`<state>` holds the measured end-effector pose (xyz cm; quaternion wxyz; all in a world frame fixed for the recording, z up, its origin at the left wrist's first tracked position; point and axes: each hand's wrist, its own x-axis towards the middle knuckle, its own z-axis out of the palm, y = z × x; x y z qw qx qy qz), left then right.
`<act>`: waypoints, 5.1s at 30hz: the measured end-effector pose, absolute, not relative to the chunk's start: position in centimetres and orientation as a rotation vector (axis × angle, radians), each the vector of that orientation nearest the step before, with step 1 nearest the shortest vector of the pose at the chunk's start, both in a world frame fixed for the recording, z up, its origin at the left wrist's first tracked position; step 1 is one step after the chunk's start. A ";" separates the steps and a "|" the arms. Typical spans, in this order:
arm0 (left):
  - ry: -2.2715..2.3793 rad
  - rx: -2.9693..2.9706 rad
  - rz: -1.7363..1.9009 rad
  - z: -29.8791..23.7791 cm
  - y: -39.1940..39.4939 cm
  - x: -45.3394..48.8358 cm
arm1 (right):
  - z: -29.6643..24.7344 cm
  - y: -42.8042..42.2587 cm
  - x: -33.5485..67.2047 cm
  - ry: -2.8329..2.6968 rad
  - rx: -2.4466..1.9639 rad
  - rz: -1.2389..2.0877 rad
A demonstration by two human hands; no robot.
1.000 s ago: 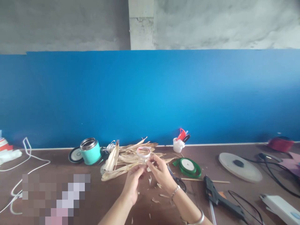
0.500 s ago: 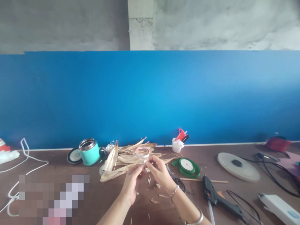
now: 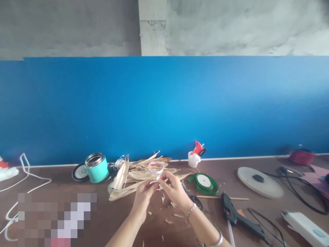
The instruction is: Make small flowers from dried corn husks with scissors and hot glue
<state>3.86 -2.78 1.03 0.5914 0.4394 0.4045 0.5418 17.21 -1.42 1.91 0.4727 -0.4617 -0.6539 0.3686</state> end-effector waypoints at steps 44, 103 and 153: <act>1.257 1.716 1.697 -0.1 -2.7 3.0 | 2.8 -2.0 18.0 -1.529 -0.968 1.387; 1.291 2.250 1.785 -1.0 -2.5 2.4 | 4.3 -2.4 18.1 -1.351 -1.123 1.603; 1.313 1.877 1.810 -0.7 -2.4 2.8 | 4.4 -2.7 17.3 -1.235 -1.251 1.584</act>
